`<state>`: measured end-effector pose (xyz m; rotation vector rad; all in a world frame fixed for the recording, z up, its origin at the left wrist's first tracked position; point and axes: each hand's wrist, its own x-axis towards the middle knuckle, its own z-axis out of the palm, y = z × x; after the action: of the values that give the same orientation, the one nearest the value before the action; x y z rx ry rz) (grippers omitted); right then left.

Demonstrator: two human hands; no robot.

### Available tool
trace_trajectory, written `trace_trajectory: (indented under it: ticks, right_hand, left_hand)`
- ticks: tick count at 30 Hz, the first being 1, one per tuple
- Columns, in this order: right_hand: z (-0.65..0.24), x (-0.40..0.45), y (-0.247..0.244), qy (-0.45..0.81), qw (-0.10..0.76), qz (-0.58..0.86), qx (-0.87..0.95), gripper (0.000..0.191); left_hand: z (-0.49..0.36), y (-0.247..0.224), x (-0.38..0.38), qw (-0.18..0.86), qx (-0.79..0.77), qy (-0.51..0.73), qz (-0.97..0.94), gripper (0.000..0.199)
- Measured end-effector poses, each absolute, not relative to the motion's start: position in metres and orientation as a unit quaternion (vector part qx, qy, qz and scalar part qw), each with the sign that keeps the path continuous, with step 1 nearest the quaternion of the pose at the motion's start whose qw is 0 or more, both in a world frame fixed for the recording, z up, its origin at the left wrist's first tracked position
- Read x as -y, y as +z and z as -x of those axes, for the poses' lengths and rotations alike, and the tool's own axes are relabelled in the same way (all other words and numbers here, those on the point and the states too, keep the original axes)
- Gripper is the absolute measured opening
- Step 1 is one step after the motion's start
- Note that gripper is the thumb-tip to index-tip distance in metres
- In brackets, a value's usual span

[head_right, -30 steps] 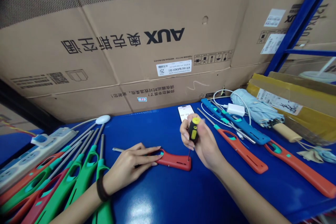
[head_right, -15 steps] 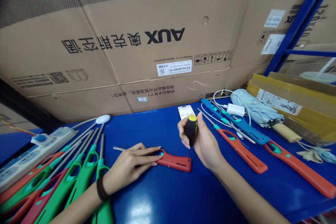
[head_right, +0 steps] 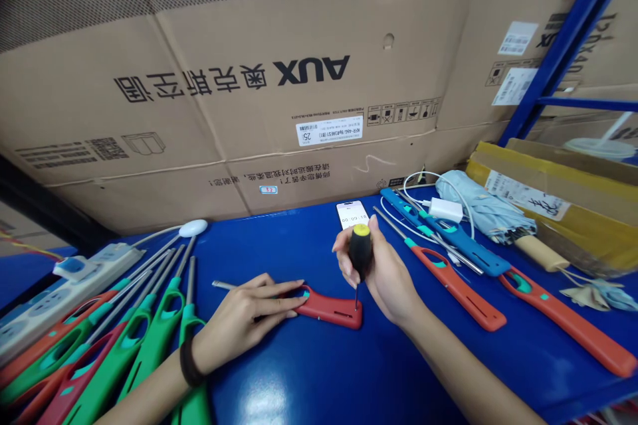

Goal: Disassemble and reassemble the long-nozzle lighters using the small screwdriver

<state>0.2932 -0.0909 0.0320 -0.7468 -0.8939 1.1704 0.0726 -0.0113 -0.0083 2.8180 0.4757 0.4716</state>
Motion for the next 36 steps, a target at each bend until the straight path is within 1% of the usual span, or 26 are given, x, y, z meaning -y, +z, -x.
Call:
trace_trajectory:
  ticks: [2, 6, 8, 11, 13, 14, 16, 19, 20, 22, 25, 27, 30, 32, 36]
  right_hand:
    - [-0.2927, 0.0914, 0.0314, 0.528, 0.683, 0.319, 0.391, 0.051]
    - [-0.2909, 0.092, 0.0312, 0.507, 0.706, 0.299, 0.393, 0.036]
    - [-0.2905, 0.0918, 0.0319, 0.501, 0.703, 0.31, 0.399, 0.033]
    - [-0.2907, 0.0914, 0.0329, 0.515, 0.687, 0.328, 0.394, 0.046]
    - [-0.2908, 0.0914, 0.0326, 0.52, 0.688, 0.321, 0.392, 0.051]
    - [-0.2908, 0.0915, 0.0321, 0.518, 0.693, 0.311, 0.394, 0.05]
    - [-0.2905, 0.0914, 0.0308, 0.501, 0.703, 0.302, 0.404, 0.041]
    - [-0.2906, 0.0904, 0.0299, 0.467, 0.701, 0.332, 0.425, 0.032]
    - [-0.2908, 0.09, 0.0301, 0.464, 0.695, 0.345, 0.428, 0.032]
    - [-0.2912, 0.0895, 0.0313, 0.476, 0.678, 0.362, 0.428, 0.04]
    - [-0.2905, 0.0899, 0.033, 0.497, 0.672, 0.356, 0.417, 0.046]
    - [-0.2891, 0.0905, 0.033, 0.486, 0.686, 0.341, 0.421, 0.044]
    - [-0.2876, 0.0909, 0.0311, 0.453, 0.698, 0.336, 0.441, 0.032]
    - [-0.2878, 0.0909, 0.0295, 0.454, 0.69, 0.342, 0.447, 0.027]
    - [-0.2898, 0.0912, 0.028, 0.5, 0.666, 0.342, 0.435, 0.039]
  left_hand:
    - [-0.073, -0.0084, 0.0111, 0.123, -0.163, 0.161, -0.966, 0.03]
    - [-0.0738, -0.0086, 0.0104, 0.121, -0.158, 0.166, -0.966, 0.03]
    - [-0.0738, -0.0085, 0.0102, 0.119, -0.156, 0.17, -0.966, 0.029]
    - [-0.0735, -0.0081, 0.0105, 0.117, -0.155, 0.175, -0.965, 0.029]
    - [-0.0732, -0.0078, 0.011, 0.116, -0.156, 0.175, -0.965, 0.029]
    - [-0.0731, -0.0078, 0.0111, 0.116, -0.156, 0.175, -0.965, 0.029]
    - [-0.073, -0.0078, 0.0112, 0.116, -0.155, 0.176, -0.965, 0.029]
    - [-0.0731, -0.008, 0.0105, 0.113, -0.152, 0.176, -0.966, 0.029]
    - [-0.0731, -0.0081, 0.0102, 0.112, -0.152, 0.175, -0.966, 0.03]
    - [-0.0731, -0.0082, 0.0096, 0.11, -0.153, 0.172, -0.967, 0.03]
    - [-0.0732, -0.0078, 0.0095, 0.112, -0.157, 0.169, -0.967, 0.03]
    - [-0.0732, -0.0075, 0.0098, 0.113, -0.157, 0.169, -0.966, 0.03]
    - [-0.073, -0.0075, 0.0102, 0.11, -0.156, 0.172, -0.967, 0.029]
    - [-0.0727, -0.008, 0.0102, 0.107, -0.156, 0.173, -0.967, 0.029]
    - [-0.0724, -0.0095, 0.0099, 0.107, -0.159, 0.167, -0.967, 0.03]
